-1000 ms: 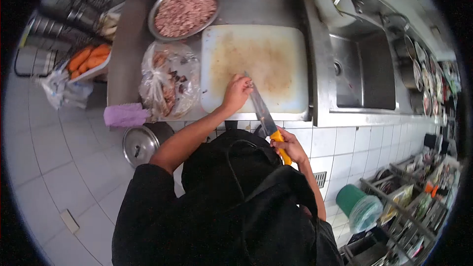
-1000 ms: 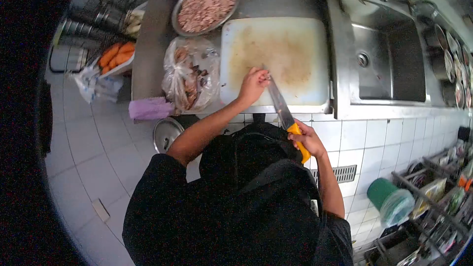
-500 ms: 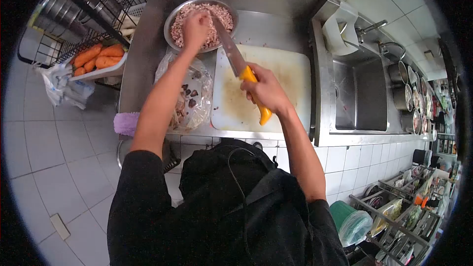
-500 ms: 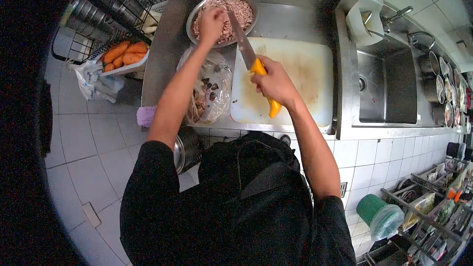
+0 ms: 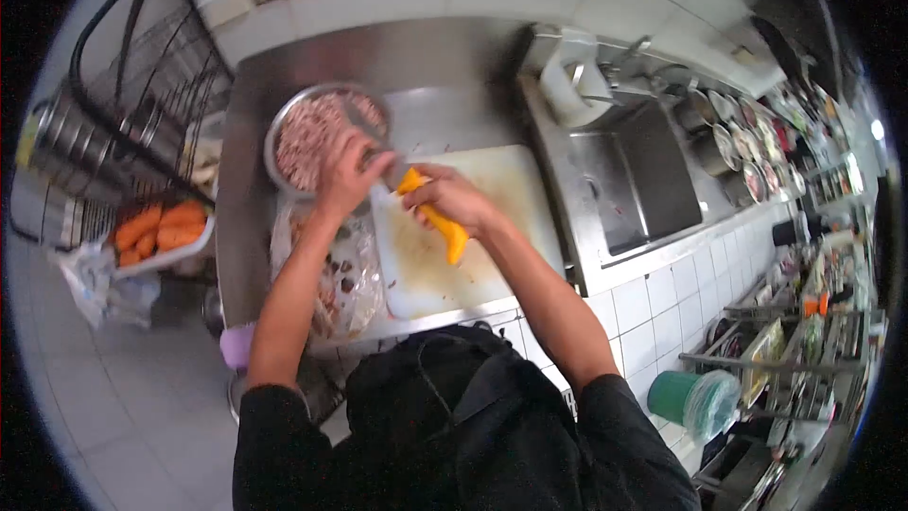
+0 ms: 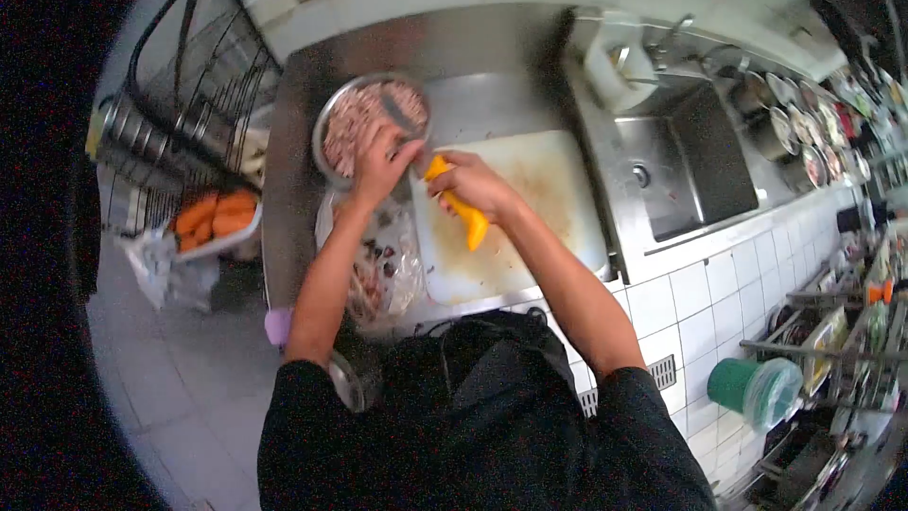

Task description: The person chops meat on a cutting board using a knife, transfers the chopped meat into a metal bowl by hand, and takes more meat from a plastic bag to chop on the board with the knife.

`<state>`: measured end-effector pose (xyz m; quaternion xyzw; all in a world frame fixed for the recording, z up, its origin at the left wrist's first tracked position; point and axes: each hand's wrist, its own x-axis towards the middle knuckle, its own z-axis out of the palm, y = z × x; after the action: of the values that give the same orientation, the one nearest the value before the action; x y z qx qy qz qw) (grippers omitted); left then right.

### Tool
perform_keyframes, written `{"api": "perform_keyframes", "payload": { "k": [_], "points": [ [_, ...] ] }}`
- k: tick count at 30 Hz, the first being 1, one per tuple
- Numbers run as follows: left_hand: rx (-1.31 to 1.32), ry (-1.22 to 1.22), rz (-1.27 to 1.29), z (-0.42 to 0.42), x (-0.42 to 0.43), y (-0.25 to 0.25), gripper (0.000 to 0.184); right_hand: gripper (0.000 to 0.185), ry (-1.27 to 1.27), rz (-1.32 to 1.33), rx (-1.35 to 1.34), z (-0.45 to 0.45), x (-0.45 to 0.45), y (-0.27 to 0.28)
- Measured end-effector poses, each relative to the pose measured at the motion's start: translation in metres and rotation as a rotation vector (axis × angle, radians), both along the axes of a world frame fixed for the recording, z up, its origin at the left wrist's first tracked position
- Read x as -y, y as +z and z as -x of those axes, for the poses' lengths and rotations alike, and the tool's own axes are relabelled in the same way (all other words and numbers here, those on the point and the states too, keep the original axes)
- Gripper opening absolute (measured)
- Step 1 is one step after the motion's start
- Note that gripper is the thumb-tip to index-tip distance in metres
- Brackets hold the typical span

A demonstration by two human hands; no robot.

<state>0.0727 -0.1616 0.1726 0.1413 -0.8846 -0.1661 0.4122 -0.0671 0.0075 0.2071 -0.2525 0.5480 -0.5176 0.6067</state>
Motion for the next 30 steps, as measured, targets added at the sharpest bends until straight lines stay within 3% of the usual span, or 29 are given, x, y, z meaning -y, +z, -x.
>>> {"api": "perform_keyframes", "payload": {
  "k": [3, 5, 6, 7, 8, 10, 12, 14, 17, 22, 23, 27, 28, 29, 30],
  "points": [
    [-0.051, 0.214, 0.164, 0.001, 0.06, -0.042, 0.019, 0.048, 0.03, 0.048, -0.185, -0.005, 0.011, 0.012],
    [0.148, 0.512, -0.189, -0.009, 0.096, -0.045, 0.025, 0.05, -0.01, 0.018, -0.241, -0.01, 0.007, 0.02],
    [0.108, 0.423, -0.05, -0.019, 0.12, -0.064, 0.023, 0.051, -0.015, 0.041, -0.296, -0.01, 0.003, 0.02],
    [0.249, 0.632, 0.135, -0.026, 0.148, -0.098, 0.026, 0.052, -0.01, 0.064, -0.351, -0.009, -0.003, 0.021],
    [0.28, 0.6, 0.182, -0.028, 0.146, -0.091, 0.031, 0.052, -0.042, 0.049, -0.422, -0.007, -0.015, 0.022],
    [0.326, 0.562, -0.027, -0.023, 0.097, -0.05, 0.037, 0.052, -0.167, 0.043, -0.696, -0.014, -0.043, 0.004],
    [0.314, 0.457, -0.25, -0.025, 0.101, -0.063, 0.042, 0.052, -0.345, 0.057, -1.12, -0.012, -0.075, -0.041],
    [0.217, 0.452, -0.177, -0.025, 0.098, -0.077, 0.042, 0.051, -0.282, -0.154, -1.235, -0.007, -0.11, -0.056],
    [0.194, 0.435, -0.216, -0.017, 0.079, -0.071, 0.047, 0.051, -0.254, -0.364, -1.296, -0.001, -0.151, -0.094],
    [0.205, 0.323, -0.505, -0.01, 0.037, -0.047, 0.056, 0.049, -0.24, -0.379, -1.368, 0.005, -0.19, -0.127],
    [0.174, 0.322, -0.447, -0.011, 0.027, -0.044, 0.056, 0.047, -0.23, -0.381, -1.372, 0.006, -0.193, -0.134],
    [0.066, 0.249, -0.605, -0.015, 0.018, -0.059, 0.049, 0.049, -0.233, -0.368, -1.376, 0.013, -0.198, -0.148],
    [0.087, 0.293, -0.422, -0.022, 0.01, -0.057, 0.046, 0.05, -0.237, -0.353, -1.373, 0.016, -0.197, -0.152],
    [0.117, 0.308, -0.561, -0.027, 0.009, -0.059, 0.045, 0.051, -0.228, -0.331, -1.364, 0.018, -0.196, -0.158],
    [0.064, 0.3, -0.541, -0.029, -0.008, -0.051, 0.042, 0.047, -0.225, -0.351, -1.437, 0.021, -0.195, -0.164]
  ]
}}
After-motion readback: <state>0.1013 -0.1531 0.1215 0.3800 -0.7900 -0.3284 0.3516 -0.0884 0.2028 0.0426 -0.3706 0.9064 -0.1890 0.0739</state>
